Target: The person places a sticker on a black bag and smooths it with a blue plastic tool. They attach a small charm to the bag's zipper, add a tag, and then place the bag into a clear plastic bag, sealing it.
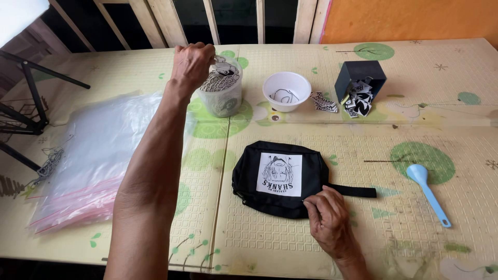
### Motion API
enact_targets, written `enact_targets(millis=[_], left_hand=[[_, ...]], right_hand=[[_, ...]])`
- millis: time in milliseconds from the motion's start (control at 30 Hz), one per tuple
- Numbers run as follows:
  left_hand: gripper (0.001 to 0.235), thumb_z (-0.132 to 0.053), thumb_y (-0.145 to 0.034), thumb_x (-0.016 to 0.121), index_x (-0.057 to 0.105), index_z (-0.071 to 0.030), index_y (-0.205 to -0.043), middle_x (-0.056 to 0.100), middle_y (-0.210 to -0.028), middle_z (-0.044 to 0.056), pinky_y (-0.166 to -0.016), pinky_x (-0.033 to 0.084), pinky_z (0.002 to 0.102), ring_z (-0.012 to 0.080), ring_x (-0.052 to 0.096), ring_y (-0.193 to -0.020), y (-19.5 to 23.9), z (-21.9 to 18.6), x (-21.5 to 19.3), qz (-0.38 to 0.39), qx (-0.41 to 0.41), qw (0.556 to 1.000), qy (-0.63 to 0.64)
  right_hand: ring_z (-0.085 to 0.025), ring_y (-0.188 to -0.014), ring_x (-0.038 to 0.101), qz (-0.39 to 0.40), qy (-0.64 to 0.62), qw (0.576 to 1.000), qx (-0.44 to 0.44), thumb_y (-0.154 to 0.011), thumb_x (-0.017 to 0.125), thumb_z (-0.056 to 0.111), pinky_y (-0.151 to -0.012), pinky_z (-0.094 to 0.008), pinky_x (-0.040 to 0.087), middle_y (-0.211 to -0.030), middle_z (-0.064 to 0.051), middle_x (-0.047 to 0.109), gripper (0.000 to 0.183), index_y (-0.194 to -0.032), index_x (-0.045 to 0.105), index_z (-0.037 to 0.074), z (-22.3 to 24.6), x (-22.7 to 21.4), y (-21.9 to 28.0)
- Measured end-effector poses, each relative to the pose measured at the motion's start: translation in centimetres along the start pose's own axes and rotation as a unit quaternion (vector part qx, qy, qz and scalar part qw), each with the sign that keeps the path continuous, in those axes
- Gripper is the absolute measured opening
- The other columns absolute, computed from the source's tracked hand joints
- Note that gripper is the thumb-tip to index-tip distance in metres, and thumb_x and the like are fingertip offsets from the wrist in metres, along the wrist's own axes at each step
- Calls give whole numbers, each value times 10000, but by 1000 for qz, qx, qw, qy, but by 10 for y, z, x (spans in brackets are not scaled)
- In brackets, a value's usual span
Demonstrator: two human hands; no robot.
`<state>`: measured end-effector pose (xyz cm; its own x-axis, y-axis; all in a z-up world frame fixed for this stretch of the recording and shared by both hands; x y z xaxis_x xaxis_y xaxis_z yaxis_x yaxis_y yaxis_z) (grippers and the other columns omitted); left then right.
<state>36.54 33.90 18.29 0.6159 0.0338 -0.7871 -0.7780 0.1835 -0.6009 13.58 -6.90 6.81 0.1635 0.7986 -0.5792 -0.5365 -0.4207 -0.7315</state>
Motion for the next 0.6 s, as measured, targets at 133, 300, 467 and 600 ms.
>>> enact_targets(millis=[133, 300, 467, 600], left_hand=[[88, 34, -1052, 546, 581, -1, -979, 590, -880, 145, -397, 461, 390, 270, 557, -549, 12, -26, -69, -64, 10, 989, 134], [513, 71, -1081, 492, 391, -126, -1544, 448, -1004, 112, -592, 533, 313, 212, 493, -796, 50, -81, -116, -132, 65, 962, 229], [487, -19, -1008, 596, 436, -72, -1465, 712, -962, 109, -642, 585, 369, 257, 661, -782, 123, -215, -138, -176, 146, 945, 233], [381, -85, -902, 599, 663, -85, -1278, 630, -654, 27, -588, 539, 327, 221, 625, -690, 175, -292, -109, -169, 151, 939, 260]], right_hand=[[-193, -729, 566, 2, -1, 1000, -5, -949, 657, 66, -1020, -452, 520, -783, -24, 573, 77, -883, 619, 67, 1, 1, 0], [-209, -755, 583, 2, 2, 1000, -5, -953, 652, 53, -1039, -460, 513, -809, -39, 592, 70, -894, 615, 56, 3, -1, 0], [-255, -763, 633, -16, -15, 999, 31, -929, 691, 53, -1014, -456, 526, -792, -48, 610, 63, -880, 652, 60, -6, 1, 6], [-288, -781, 699, -37, -54, 996, 68, -916, 725, 62, -1017, -474, 526, -781, -45, 645, 42, -900, 697, 90, -16, -2, 7]])
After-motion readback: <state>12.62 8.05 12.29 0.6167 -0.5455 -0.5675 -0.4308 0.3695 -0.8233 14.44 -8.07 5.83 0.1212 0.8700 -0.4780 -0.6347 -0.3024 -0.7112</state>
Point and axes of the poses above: each hand's wrist, its own y-axis away from the middle knuckle, its own x-axis out of the palm, z = x × y, the point moved 9 cm from there along -y, towards the middle knuckle
